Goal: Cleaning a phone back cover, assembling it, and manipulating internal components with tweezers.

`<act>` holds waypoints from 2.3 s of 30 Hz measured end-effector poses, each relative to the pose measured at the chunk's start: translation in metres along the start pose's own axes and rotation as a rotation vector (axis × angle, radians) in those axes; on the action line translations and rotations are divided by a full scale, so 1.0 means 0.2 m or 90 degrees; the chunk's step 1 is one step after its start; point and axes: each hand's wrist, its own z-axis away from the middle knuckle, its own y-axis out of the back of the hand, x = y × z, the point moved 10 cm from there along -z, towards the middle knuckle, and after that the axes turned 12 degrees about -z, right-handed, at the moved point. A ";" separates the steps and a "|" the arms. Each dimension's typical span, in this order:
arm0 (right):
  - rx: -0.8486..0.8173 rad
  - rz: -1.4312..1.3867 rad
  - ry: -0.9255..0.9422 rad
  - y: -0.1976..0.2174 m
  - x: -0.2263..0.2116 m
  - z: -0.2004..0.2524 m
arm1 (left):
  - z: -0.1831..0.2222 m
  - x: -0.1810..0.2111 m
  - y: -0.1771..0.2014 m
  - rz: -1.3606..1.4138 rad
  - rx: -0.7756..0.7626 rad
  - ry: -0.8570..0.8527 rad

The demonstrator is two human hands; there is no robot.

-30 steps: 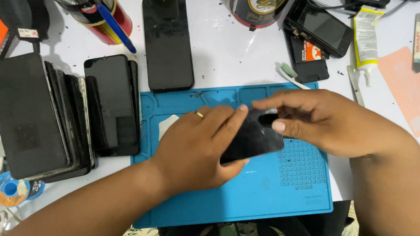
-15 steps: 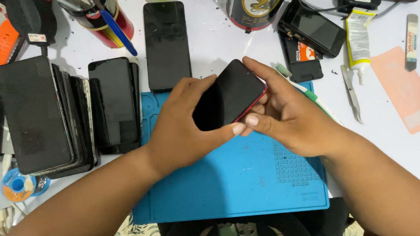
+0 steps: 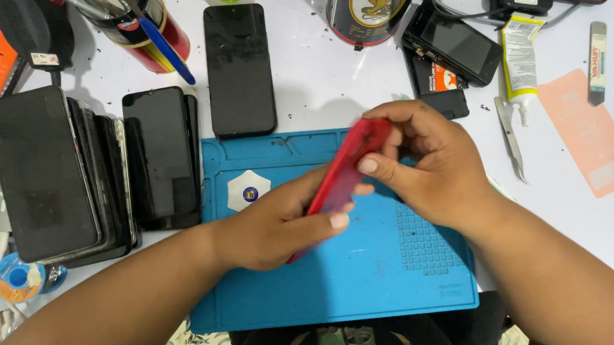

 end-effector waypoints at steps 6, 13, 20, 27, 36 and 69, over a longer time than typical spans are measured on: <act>0.052 0.044 -0.057 0.05 0.05 0.00 | -0.03 -0.07 -0.04 0.325 -0.003 0.034; -0.043 -0.022 -0.117 -0.05 0.04 0.00 | -0.01 -0.10 0.09 0.206 0.182 0.214; -0.062 -0.228 -0.234 -0.10 0.16 0.02 | -0.01 -0.07 0.09 0.146 0.166 0.160; 0.024 0.240 -0.193 -0.04 0.12 -0.01 | -0.03 -0.05 0.00 -0.007 0.042 0.091; 0.205 0.289 -0.036 0.12 -0.02 0.01 | -0.04 -0.09 0.05 0.077 0.107 0.074; 0.173 -0.461 -0.387 -0.05 0.16 -0.11 | 0.03 0.05 0.15 -0.474 0.313 -0.065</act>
